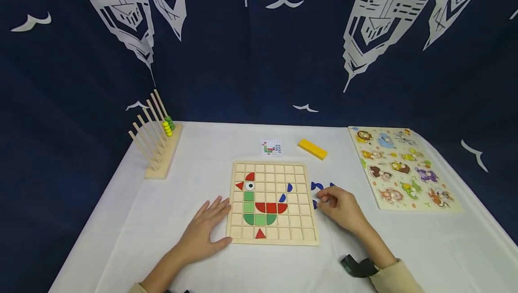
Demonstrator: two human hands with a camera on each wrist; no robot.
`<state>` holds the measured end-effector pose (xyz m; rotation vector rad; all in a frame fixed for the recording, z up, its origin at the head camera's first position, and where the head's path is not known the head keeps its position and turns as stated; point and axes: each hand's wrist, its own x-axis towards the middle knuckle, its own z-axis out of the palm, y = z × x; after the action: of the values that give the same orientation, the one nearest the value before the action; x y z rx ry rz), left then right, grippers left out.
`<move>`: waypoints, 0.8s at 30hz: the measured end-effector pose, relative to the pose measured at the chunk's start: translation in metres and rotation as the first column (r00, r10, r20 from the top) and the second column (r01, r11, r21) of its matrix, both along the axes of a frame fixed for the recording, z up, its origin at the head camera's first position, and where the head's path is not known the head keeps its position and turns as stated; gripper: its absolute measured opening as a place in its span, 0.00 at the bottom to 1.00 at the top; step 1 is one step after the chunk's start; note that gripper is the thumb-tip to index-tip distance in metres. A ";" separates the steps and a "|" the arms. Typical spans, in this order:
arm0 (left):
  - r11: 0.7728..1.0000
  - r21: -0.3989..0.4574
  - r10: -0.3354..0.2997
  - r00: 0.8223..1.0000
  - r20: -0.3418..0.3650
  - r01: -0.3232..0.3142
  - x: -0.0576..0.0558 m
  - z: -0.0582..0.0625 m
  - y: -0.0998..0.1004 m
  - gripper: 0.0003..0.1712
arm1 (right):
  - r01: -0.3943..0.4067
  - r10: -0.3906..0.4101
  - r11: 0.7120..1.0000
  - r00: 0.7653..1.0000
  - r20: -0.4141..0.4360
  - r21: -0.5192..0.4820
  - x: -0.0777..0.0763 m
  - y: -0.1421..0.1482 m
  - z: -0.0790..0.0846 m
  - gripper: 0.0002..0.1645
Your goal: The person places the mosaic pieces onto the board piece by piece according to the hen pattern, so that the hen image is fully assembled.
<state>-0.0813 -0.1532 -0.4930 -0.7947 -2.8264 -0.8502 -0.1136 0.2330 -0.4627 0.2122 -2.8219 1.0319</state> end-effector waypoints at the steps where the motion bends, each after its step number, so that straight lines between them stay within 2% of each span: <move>1: 1.000 0.003 0.001 1.000 0.003 -0.001 0.000 0.000 0.000 0.46 | -0.013 0.013 1.000 1.000 0.008 0.003 0.001 0.000 -0.002 0.12; 6: 1.000 0.005 0.005 1.000 -0.005 -0.005 0.001 0.000 0.001 0.46 | -0.045 0.046 0.998 0.999 0.000 0.034 0.003 -0.002 -0.010 0.14; 15: 1.000 0.011 0.004 1.000 -0.031 -0.003 0.001 0.000 0.000 0.46 | -0.023 0.026 0.997 0.999 -0.037 0.072 0.003 -0.003 -0.011 0.13; 24: 1.000 0.006 0.001 1.000 -0.025 -0.001 0.001 0.001 0.000 0.46 | 0.020 -0.012 0.995 0.997 -0.081 0.102 0.005 0.000 -0.012 0.13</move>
<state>-0.0807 -0.1528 -0.4918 -0.7973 -2.8008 -0.8427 -0.1091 0.2332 -0.4746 0.2356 -2.8016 0.8559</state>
